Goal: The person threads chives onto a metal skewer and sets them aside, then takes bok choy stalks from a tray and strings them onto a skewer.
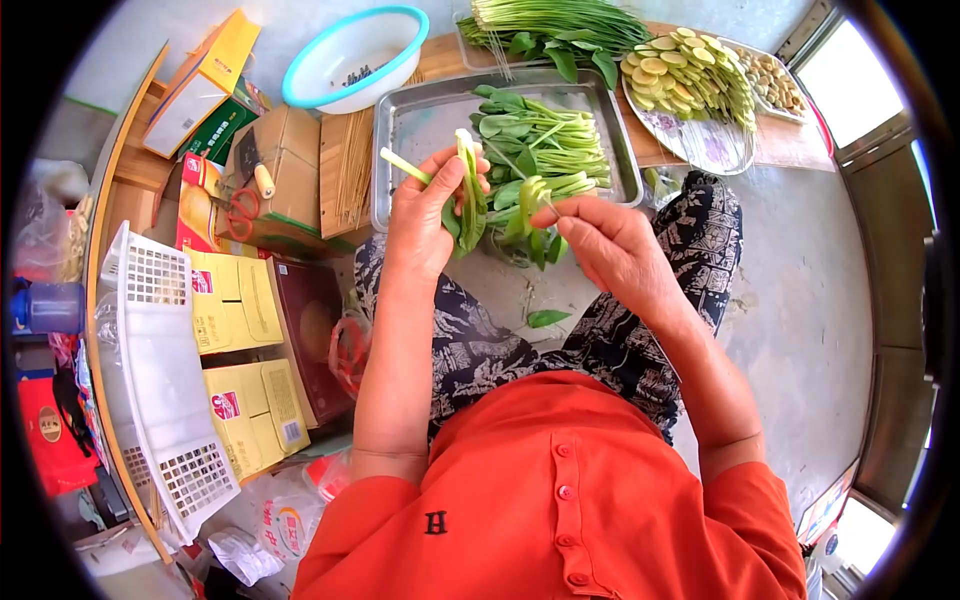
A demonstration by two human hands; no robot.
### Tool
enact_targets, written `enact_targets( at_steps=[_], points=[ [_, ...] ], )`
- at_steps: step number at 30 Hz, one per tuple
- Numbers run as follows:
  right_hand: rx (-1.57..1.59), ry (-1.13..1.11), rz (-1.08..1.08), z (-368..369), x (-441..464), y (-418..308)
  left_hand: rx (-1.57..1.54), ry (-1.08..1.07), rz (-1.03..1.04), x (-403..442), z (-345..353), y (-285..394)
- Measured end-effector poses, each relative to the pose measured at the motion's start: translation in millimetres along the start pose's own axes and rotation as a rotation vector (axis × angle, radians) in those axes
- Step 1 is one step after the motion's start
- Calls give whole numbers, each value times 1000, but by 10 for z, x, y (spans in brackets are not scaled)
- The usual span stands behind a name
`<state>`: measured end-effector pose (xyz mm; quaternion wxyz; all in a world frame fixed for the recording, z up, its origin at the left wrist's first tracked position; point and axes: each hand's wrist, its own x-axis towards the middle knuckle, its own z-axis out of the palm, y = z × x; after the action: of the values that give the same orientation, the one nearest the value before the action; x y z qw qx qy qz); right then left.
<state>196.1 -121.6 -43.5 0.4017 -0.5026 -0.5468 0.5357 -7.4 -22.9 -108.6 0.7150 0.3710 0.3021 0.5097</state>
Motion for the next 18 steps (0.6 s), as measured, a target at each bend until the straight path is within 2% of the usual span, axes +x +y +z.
enact_targets(
  at_steps=[18],
  points=[
    [24, -45, 38, 5, 0, -44, -59, -74, -12, 5, 27, 64]
  ],
)
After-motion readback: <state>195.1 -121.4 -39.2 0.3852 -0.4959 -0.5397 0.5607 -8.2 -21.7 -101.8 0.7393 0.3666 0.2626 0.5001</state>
